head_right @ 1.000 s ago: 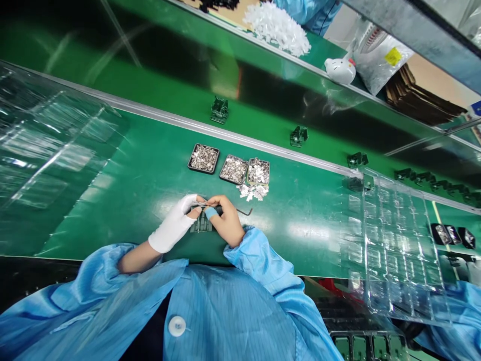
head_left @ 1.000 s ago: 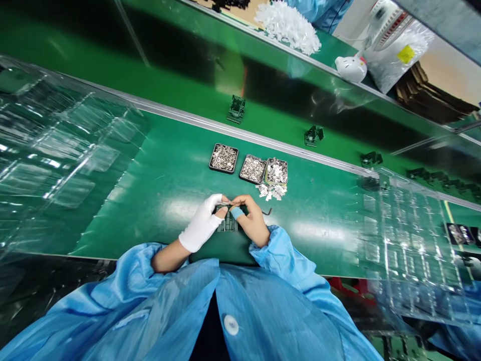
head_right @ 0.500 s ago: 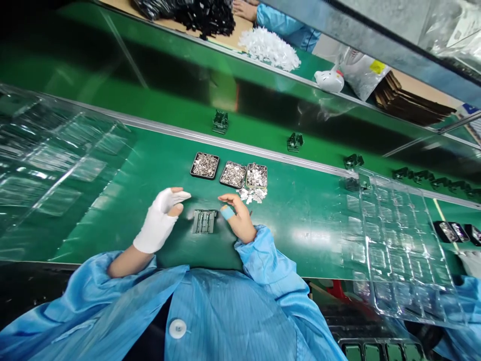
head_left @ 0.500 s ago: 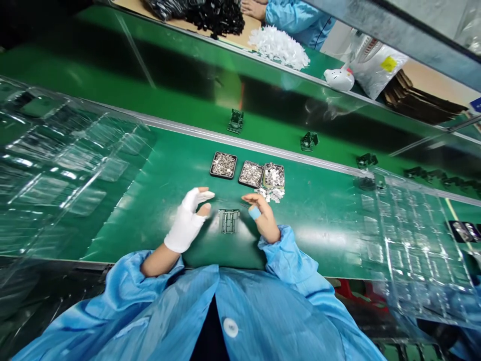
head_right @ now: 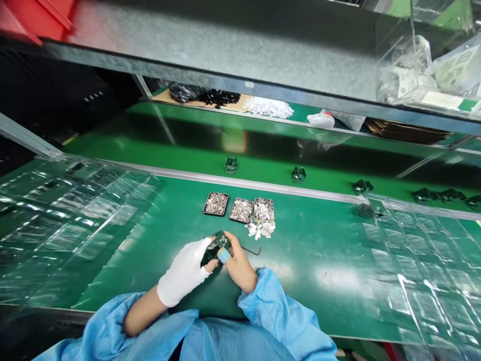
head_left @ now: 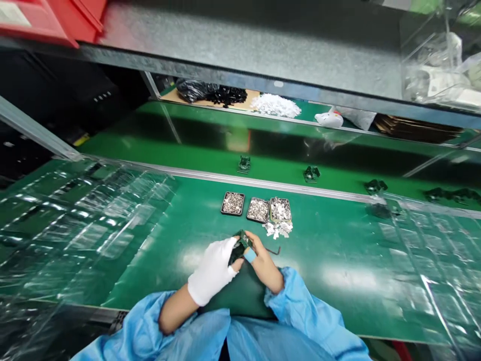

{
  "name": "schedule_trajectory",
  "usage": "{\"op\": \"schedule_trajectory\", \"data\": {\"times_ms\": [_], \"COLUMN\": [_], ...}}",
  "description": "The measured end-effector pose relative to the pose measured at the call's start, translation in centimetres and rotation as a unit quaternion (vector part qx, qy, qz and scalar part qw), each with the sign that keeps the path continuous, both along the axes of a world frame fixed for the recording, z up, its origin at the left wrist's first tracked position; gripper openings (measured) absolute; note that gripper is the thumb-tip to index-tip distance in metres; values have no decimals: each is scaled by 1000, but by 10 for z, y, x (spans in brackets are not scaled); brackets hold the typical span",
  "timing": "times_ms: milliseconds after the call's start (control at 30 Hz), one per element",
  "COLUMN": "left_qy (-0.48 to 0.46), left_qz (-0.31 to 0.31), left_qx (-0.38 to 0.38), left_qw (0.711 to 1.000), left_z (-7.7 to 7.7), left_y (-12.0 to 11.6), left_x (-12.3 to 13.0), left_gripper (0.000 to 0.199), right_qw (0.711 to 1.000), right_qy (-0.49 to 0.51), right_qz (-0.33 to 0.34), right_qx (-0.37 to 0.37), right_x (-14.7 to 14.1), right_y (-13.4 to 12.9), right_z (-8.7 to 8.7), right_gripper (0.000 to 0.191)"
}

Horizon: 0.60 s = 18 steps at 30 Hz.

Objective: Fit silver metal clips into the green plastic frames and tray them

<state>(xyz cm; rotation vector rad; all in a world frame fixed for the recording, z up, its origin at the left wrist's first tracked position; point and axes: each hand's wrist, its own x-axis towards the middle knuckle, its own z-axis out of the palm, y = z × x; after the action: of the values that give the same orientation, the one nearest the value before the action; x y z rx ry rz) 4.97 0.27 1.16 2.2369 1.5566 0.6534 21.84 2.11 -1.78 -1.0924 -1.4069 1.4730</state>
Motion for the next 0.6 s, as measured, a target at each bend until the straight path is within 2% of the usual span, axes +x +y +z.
{"op": "schedule_trajectory", "data": {"times_ms": [67,133,233,300,400,500,600], "left_qy": [-4,-8,5,54,84,106,112], "left_qz": [9,41,145,231,277,316,350], "left_qx": [-11,-24,-11,-30,-55,-84,-98], "left_qw": [1000,999,989,971,956,939,925], "left_z": [14,31,52,59,62,59,55], "left_y": [22,59,136,191,257,292,301], "left_x": [-7,-24,-59,-81,-108,-129,-144], "left_gripper": [39,33,31,31,28,30,39], "right_qw": [1000,999,998,994,982,973,965], "right_qy": [13,5,-48,-91,-141,-176,-196], "right_qz": [-27,-49,-26,14,47,40,34], "right_qx": [-5,1,27,60,115,143,168], "right_x": [5,9,9,7,4,5,7], "right_y": [1,2,-2,-7,-13,-13,-10], "right_z": [1,3,7,9,12,13,12], "right_gripper": [49,47,38,36,38,39,40]}}
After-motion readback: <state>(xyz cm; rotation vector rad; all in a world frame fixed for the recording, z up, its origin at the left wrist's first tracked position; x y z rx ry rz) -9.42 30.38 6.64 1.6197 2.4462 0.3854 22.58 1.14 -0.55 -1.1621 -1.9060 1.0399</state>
